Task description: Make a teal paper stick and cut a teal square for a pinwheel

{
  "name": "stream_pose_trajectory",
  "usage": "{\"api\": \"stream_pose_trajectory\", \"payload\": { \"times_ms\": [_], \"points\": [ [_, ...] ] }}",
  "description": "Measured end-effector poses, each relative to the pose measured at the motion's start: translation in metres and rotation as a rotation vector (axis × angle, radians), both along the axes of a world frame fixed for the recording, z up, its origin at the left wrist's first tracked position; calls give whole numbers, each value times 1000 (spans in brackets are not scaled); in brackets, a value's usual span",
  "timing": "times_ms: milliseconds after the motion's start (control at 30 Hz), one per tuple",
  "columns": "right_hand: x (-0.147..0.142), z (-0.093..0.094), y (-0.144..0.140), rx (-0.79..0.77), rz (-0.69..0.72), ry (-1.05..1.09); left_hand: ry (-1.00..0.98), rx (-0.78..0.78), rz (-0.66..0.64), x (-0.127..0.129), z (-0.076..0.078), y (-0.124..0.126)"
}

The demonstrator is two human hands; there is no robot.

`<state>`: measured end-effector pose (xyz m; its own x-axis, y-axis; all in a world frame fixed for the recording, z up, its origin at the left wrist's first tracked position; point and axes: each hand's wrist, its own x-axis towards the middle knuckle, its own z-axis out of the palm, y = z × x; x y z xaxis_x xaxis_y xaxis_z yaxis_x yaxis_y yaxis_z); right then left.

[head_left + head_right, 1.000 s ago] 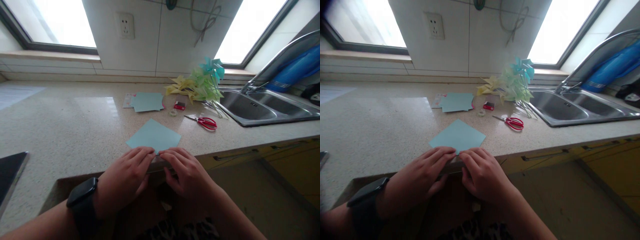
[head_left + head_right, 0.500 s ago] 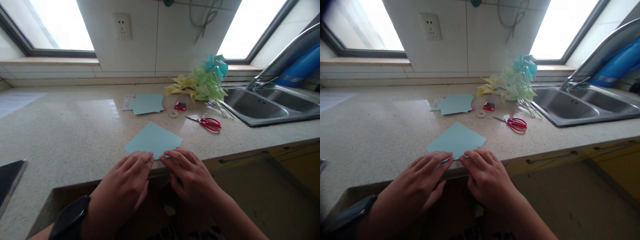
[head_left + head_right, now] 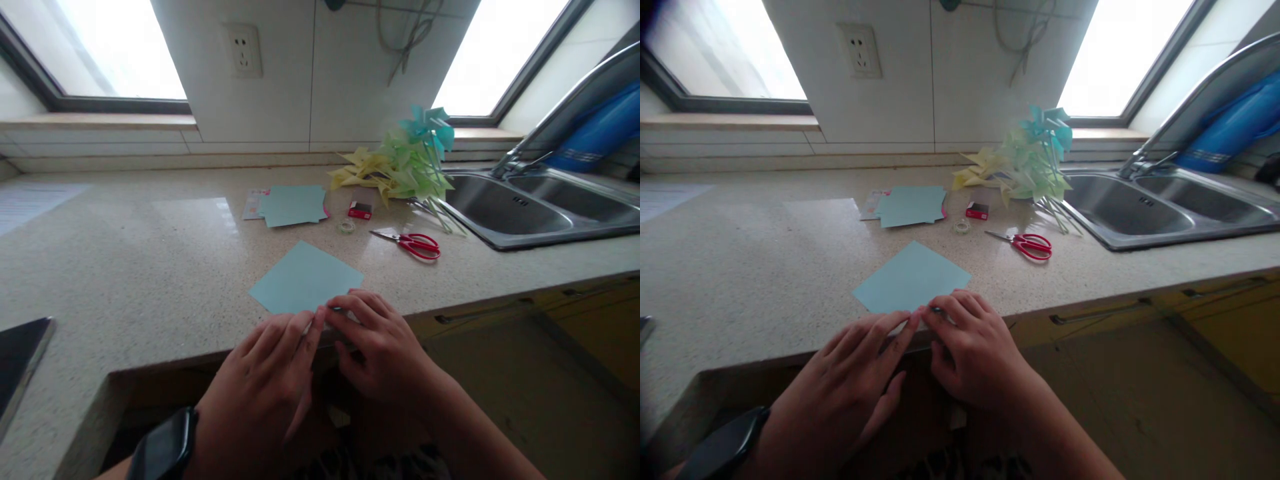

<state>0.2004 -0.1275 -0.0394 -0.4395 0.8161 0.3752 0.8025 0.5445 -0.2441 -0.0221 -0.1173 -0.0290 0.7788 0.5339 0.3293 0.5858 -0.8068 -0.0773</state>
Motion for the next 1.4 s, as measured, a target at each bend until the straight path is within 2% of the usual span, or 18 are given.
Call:
{"api": "stream_pose_trajectory", "payload": {
  "times_ms": [200,400,567,700,833,1033,1167,1400],
  "points": [
    [0,1,1,-14,-4,15,21,13,48,13,-11,-9],
    [2,3,2,-49,5,36,41,34,100,19,-7,-8],
    [4,1,2,-63,12,66,90,74,91,25,-7,-6],
    [10,-1,2,-27,9,216,116,128,110,29,-9,-4],
    [24,7,9,42,-8,379,115,164,143,32,-10,-5],
    [48,24,28,157,-53,293,195,221,191,37,-12,-7],
    [52,21,34,107,-10,181,228,273,207,39,-14,-5],
    [42,12,35,51,51,58,236,289,192,40,-18,-3]
  ]
}}
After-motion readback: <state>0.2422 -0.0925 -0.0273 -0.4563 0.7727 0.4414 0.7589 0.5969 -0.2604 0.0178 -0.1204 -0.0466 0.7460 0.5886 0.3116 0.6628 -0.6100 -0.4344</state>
